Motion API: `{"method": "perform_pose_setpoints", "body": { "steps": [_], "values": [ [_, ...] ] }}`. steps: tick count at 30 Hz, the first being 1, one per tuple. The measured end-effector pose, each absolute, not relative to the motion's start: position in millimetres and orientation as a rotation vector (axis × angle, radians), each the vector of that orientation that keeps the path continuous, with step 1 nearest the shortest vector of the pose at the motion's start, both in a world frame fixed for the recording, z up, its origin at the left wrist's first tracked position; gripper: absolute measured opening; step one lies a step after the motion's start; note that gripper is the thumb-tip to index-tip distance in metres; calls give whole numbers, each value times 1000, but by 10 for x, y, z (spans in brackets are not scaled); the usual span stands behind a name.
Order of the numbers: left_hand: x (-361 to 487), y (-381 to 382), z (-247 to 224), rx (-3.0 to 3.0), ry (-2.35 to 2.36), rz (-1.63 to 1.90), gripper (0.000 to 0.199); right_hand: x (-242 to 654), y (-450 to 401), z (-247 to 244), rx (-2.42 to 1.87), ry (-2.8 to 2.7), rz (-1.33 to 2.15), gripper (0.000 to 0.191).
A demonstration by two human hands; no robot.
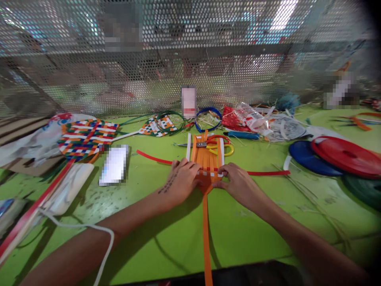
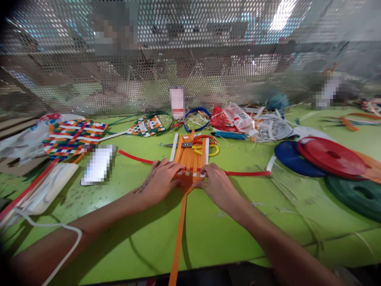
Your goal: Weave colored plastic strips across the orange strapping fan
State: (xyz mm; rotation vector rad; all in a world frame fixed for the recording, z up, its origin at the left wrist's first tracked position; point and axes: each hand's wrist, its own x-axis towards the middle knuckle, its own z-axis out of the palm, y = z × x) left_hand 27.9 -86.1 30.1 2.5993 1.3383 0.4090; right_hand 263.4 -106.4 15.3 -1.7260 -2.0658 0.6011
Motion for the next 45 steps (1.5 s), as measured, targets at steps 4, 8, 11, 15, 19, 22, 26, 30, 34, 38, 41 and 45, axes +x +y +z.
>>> {"method": "perform_pose_setpoints", "body": {
  "steps": [4,8,11,15,19,22,26,30,34,38,41,45],
  "values": [
    [285,-872,325,2585,1344,424,23,2620,-1056,172,-1732,-2064,605,24],
    [288,-881,329,2574,1346,439,21,2606,-1064,188,-1751,-2045,630,21],
    [289,-885,323,2575,1356,442,21,2604,-1067,184,-1757,-2031,635,20],
    [292,-881,315,2565,1363,448,19,2609,-1060,168,-1737,-2036,631,21],
    [300,-869,321,2548,1364,444,17,2610,-1057,161,-1736,-2040,623,21],
    [306,-868,337,2544,1367,433,16,2605,-1059,175,-1743,-2029,629,21],
    [304,-873,351,2557,1355,432,16,2602,-1051,220,-1731,-1993,656,18],
    [296,-853,341,2570,1359,443,16,2604,-1039,255,-1695,-2002,711,15],
    [289,-823,338,2581,1349,435,15,2616,-1046,240,-1728,-2029,593,12],
    [283,-813,331,2594,1347,398,17,2649,-1036,227,-1890,-1966,562,35],
    [278,-797,318,2576,1376,380,25,2678,-999,220,-1938,-1976,593,44],
    [270,-759,295,2533,1398,337,30,2706,-955,198,-1944,-1992,604,45]
  ]
}}
